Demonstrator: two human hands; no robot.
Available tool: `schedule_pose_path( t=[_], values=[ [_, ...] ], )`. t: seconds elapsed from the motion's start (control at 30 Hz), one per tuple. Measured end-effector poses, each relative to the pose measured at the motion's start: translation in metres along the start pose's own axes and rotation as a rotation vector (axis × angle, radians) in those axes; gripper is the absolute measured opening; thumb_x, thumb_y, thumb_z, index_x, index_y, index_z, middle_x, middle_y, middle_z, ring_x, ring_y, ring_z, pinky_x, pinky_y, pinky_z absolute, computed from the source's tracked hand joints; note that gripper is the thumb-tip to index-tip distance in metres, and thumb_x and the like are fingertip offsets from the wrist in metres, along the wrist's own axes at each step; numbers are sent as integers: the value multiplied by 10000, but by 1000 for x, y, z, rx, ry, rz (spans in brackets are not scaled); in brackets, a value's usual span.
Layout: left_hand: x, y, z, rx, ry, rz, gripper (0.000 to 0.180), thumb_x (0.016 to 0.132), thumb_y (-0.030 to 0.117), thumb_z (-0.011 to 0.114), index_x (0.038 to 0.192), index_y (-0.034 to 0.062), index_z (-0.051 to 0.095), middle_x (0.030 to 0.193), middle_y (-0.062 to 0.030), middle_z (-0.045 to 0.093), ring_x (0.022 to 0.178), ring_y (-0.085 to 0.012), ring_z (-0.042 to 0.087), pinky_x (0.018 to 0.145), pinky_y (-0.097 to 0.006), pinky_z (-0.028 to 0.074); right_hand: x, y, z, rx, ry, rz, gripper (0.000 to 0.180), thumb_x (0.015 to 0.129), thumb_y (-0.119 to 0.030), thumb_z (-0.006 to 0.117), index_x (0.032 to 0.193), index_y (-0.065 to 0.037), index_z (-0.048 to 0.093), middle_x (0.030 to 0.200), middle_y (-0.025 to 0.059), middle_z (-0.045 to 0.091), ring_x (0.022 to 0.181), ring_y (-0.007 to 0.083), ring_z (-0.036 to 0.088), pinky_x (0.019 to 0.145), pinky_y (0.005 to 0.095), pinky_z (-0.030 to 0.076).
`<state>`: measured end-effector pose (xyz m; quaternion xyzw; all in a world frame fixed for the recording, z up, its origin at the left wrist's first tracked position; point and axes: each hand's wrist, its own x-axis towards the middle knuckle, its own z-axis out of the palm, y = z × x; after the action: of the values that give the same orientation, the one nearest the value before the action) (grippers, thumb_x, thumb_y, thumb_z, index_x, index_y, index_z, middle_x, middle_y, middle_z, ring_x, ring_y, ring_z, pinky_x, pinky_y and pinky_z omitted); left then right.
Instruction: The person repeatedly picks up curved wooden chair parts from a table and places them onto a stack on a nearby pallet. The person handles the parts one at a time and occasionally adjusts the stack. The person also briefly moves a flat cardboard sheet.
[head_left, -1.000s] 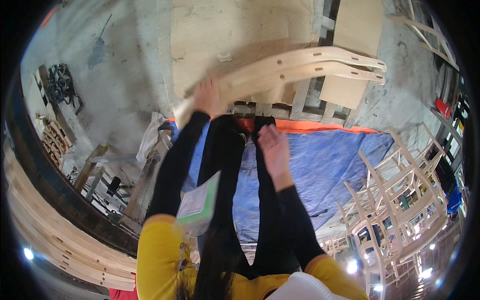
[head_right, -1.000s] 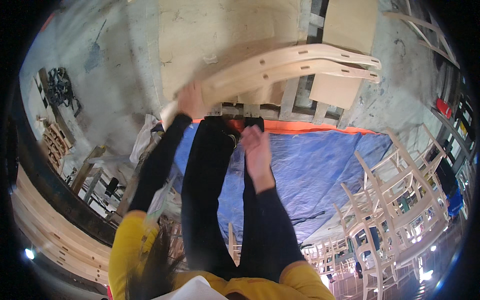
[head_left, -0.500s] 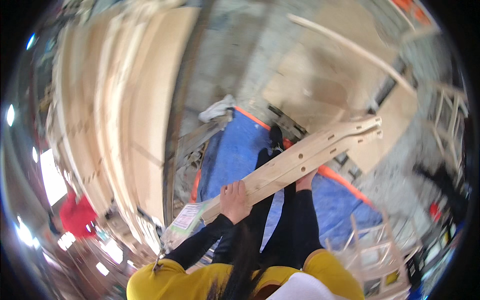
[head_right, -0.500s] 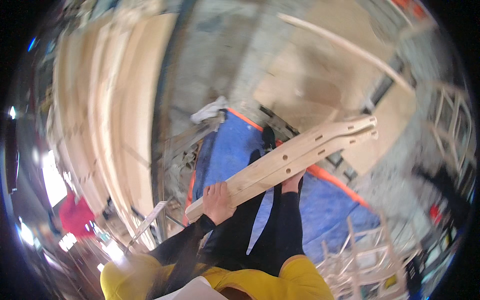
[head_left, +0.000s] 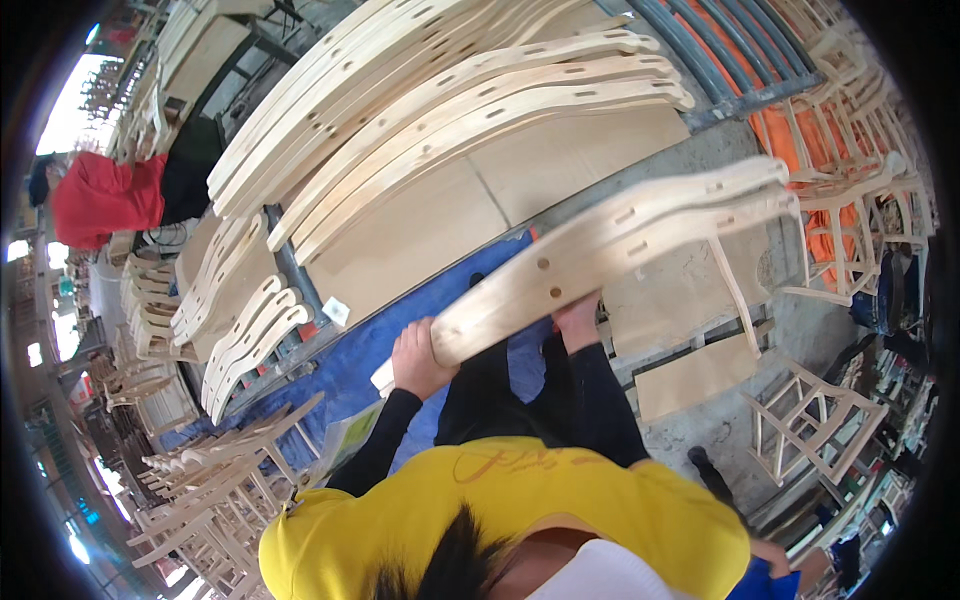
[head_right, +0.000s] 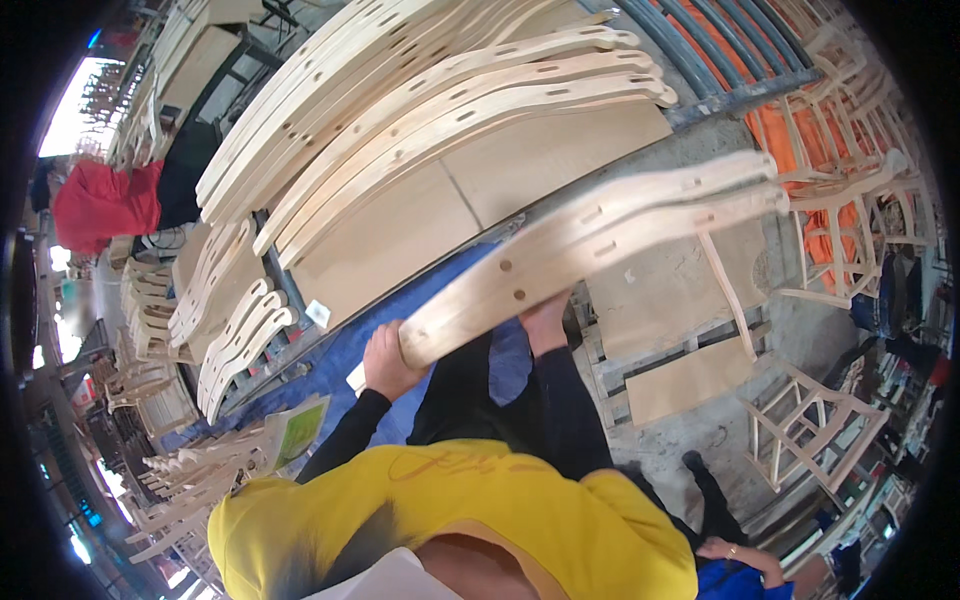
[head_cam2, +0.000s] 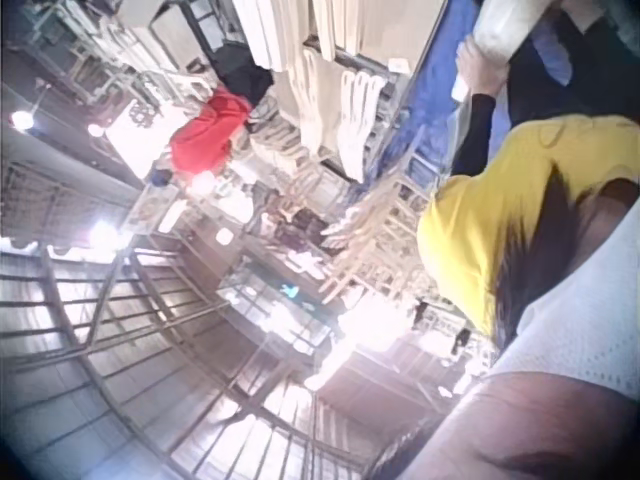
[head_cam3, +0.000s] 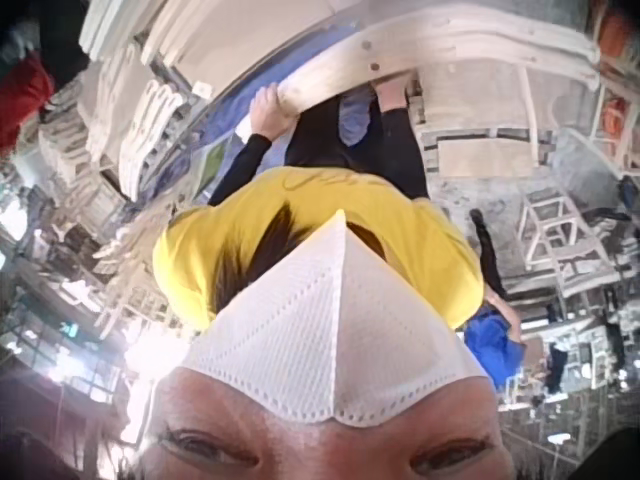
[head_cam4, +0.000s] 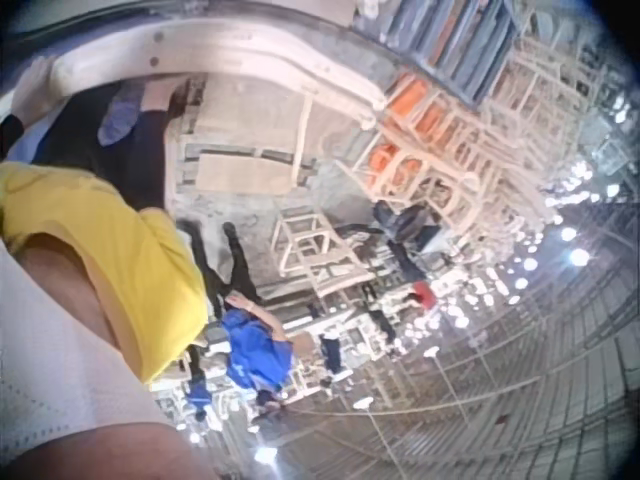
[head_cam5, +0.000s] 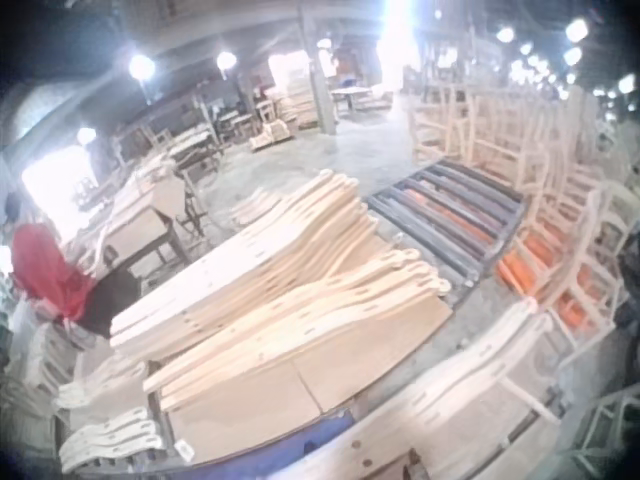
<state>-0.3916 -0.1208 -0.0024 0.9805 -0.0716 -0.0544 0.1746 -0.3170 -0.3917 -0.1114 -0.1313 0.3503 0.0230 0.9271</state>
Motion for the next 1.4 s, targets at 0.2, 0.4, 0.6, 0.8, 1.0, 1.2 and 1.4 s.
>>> schedule_pose_path(
  t=[0.2, 0.4, 0.6, 0.8, 1.0, 1.2, 1.4],
  values=[
    [57, -108, -65, -156, 62, -23, 811, 589, 297, 804, 1279, 21, 480, 1069, -211, 591, 950, -397, 606, 798, -461, 507, 51, 89, 135, -47, -129, 1, 784, 921, -709, 311, 1445, -130, 386, 1457, 78, 434, 1313, 269, 435, 1061, 430, 393],
    [147, -185, -120, -12, 55, -46, 878, 591, 286, 843, 1331, 34, 443, 1179, -188, 569, 1092, -366, 551, 918, -448, 455, 114, 135, 219, -204, -121, -135, 666, 999, -556, 327, 1483, -99, 296, 1534, 135, 306, 1382, 284, 341, 1121, 434, 320],
    [194, -242, -96, 9, 179, 15, 897, 685, 425, 801, 1383, 22, 408, 1287, -190, 507, 1202, -360, 461, 1006, -467, 372, 142, 121, 256, -637, 88, -126, 762, 1019, -492, 334, 1516, 17, 61, 1583, 220, 97, 1466, 323, 147, 1188, 450, 172],
    [201, -247, -90, -1, 241, 38, 888, 698, 466, 798, 1368, 22, 422, 1281, -175, 499, 1208, -348, 445, 1029, -464, 335, 149, 109, 288, -584, 139, -54, 790, 999, -466, 392, 1495, 65, 82, 1557, 239, 146, 1438, 337, 211, 1175, 469, 192],
    [205, -247, -92, -2, 216, 3, 853, 683, 463, 804, 1315, 11, 453, 1249, -166, 507, 1186, -333, 455, 1010, -451, 354, 146, 95, 285, -774, 68, 36, 712, 958, -411, 514, 1447, 33, 248, 1433, 210, 342, 1288, 318, 382, 1091, 435, 323],
    [211, -244, -108, -21, 173, -4, 842, 668, 466, 812, 1289, 6, 477, 1242, -171, 523, 1182, -345, 474, 994, -446, 379, 161, 98, 295, -925, 158, -103, 451, 903, -287, 618, 1245, -12, 515, 1151, 128, 512, 927, 220, 521, 800, 366, 497],
    [240, -250, -99, -11, 356, -8, 861, 679, 428, 813, 1331, -5, 456, 1299, -206, 502, 1206, -378, 455, 1033, -476, 344, 190, 108, 293, -921, 42, -123, 350, 877, -166, 653, 1150, 14, 529, 896, 89, 584, 741, 182, 572, 619, 315, 547]
  ],
)
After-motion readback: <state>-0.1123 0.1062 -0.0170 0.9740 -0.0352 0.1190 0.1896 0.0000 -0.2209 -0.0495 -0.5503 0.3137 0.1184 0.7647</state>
